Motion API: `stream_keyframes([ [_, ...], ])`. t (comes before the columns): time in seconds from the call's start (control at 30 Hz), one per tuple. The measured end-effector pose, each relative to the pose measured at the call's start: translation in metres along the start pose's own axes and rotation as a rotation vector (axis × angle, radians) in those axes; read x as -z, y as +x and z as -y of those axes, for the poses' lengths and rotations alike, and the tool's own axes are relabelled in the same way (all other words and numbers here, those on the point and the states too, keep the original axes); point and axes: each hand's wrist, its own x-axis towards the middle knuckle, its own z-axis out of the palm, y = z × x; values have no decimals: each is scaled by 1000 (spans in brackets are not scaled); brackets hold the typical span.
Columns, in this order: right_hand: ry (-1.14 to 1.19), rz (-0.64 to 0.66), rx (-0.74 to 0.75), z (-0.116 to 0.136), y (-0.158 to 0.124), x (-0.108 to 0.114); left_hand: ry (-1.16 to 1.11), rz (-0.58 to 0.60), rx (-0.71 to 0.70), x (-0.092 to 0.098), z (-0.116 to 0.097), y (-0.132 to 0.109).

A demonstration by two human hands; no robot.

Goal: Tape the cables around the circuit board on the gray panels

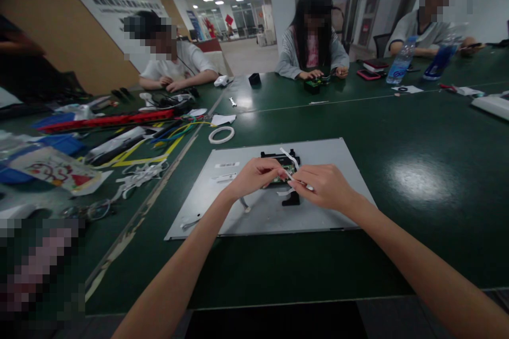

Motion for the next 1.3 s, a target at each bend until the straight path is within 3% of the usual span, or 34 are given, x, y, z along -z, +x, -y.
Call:
stream_keyframes([
  [0.27, -27, -13, -84, -5, 0, -1, -22, 25, 11, 3, -6, -1],
  [0.57, -54, -13, -6, -11, -1, -3, -74, 156, 57, 3, -3, -3],
  [0.7, -66, -121, -68, -17, -1, -2, -109, 202, 43, 8, 2, -4],
  [0.8, -98, -218, -97, -19, -2, -1, -151, 123, 106, 9, 2, -2],
  [0.97, -175, -197, 51, -14, -3, -2, -177, 72, 219, 1, -2, 0],
  [1.3, -196, -141, 238, 0, -3, -2, -225, 50, 202, 3, -3, -2],
])
